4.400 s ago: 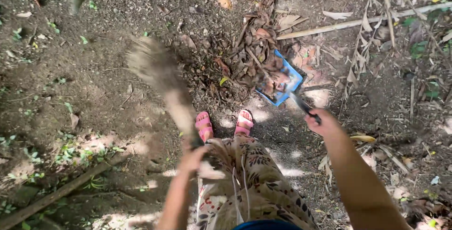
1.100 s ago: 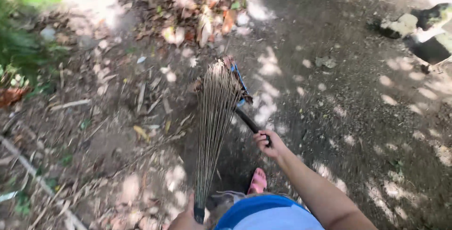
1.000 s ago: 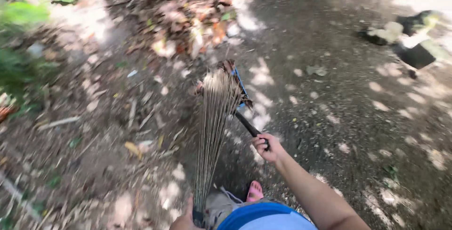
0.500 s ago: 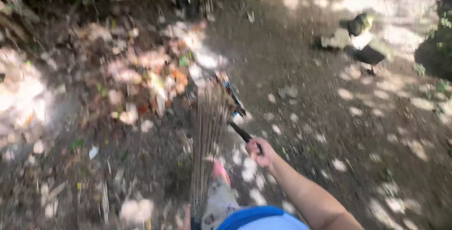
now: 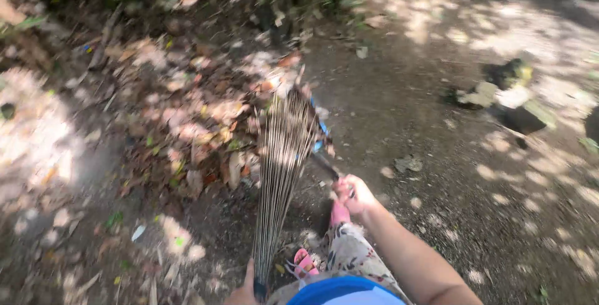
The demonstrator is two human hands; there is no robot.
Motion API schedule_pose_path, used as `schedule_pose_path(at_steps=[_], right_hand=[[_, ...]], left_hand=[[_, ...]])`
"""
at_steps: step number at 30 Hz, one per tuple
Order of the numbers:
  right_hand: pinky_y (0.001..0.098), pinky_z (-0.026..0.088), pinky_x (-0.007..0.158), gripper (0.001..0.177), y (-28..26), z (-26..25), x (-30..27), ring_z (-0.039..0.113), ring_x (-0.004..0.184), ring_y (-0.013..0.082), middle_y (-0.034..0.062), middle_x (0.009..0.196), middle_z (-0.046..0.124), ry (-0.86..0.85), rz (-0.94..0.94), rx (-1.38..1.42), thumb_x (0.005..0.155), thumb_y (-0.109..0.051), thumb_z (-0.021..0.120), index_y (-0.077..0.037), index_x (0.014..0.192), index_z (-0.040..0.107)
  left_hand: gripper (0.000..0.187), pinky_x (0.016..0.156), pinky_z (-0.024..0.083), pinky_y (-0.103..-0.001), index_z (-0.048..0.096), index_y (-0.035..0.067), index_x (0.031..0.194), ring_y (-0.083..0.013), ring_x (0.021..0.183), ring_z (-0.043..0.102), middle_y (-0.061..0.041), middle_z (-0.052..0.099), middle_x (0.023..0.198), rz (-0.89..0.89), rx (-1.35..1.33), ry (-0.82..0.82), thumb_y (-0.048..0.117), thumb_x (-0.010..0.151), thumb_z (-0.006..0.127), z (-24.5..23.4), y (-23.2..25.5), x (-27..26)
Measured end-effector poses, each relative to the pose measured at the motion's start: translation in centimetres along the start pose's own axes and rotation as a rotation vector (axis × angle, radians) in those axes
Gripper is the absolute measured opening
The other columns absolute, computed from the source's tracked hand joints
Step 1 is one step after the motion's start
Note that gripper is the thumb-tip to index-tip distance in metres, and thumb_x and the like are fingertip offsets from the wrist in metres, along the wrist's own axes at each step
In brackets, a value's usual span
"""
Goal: Sweeping leaves and dirt from an outdoor path using a broom and dustpan.
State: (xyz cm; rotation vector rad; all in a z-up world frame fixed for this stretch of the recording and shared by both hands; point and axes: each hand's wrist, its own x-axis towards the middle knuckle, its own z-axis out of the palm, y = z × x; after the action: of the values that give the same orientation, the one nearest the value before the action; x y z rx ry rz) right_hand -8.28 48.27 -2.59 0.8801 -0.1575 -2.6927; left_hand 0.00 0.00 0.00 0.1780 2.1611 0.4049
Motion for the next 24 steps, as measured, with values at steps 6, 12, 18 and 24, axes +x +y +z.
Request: schedule_pose_path(at_steps=[6, 12, 18, 24], right_hand=[[0.0232, 0.037, 0.044, 0.010, -3.2, 11.1, 9.6, 0.047, 0.055, 0.0080, -0.0009, 0.070, 0.053, -0.110, 0.242, -0.240, 0.092, -0.012, 0.062, -0.006, 0.089, 0.053], [0.0374, 0.042, 0.045, 0.085, -2.3, 23.6, 16.9, 0.054, 0.054, 0.0268, 0.0125, 0.069, 0.057, 0.233, -0.350, -1.611, 0.081, -0.002, 0.060, -0.031, 0.153, 0.023], [0.0485, 0.056, 0.073, 0.089, -8.1, 30.7, 24.4, 0.073, 0.082, 0.0399, 0.0253, 0.091, 0.072, 0.214, -0.850, -2.335, 0.079, -0.010, 0.062, -0.025, 0.161, 0.030], [0.0526, 0.054, 0.082, 0.087, -9.5, 33.8, 26.0, 0.070, 0.097, 0.0441, 0.0271, 0.104, 0.072, 0.149, -0.982, -2.473, 0.082, -0.010, 0.064, -0.027, 0.163, 0.038]], left_hand=[[0.133, 0.089, 0.057, -0.040, -0.011, 0.031, 0.163, -0.0370, 0.094, 0.071, -0.022, 0.072, 0.100, -0.161, -0.172, 0.125, 0.034, 0.069, 0.083, -15.7, 12.4, -7.5], [0.124, 0.076, 0.057, -0.032, -0.002, 0.026, 0.161, -0.0224, 0.082, 0.070, -0.014, 0.073, 0.098, -0.031, -1.104, 0.213, 0.002, 0.069, 0.078, -15.4, 11.6, -3.9], [0.119, 0.077, 0.059, -0.035, 0.003, 0.019, 0.161, -0.0248, 0.084, 0.070, -0.017, 0.071, 0.099, -0.040, -1.565, 0.340, 0.001, 0.070, 0.078, -12.4, 11.6, 0.1], [0.111, 0.074, 0.060, -0.043, 0.011, 0.023, 0.162, -0.0338, 0.080, 0.072, -0.024, 0.072, 0.091, -0.214, -1.814, 0.367, 0.023, 0.071, 0.074, -17.4, 19.1, -2.4]])
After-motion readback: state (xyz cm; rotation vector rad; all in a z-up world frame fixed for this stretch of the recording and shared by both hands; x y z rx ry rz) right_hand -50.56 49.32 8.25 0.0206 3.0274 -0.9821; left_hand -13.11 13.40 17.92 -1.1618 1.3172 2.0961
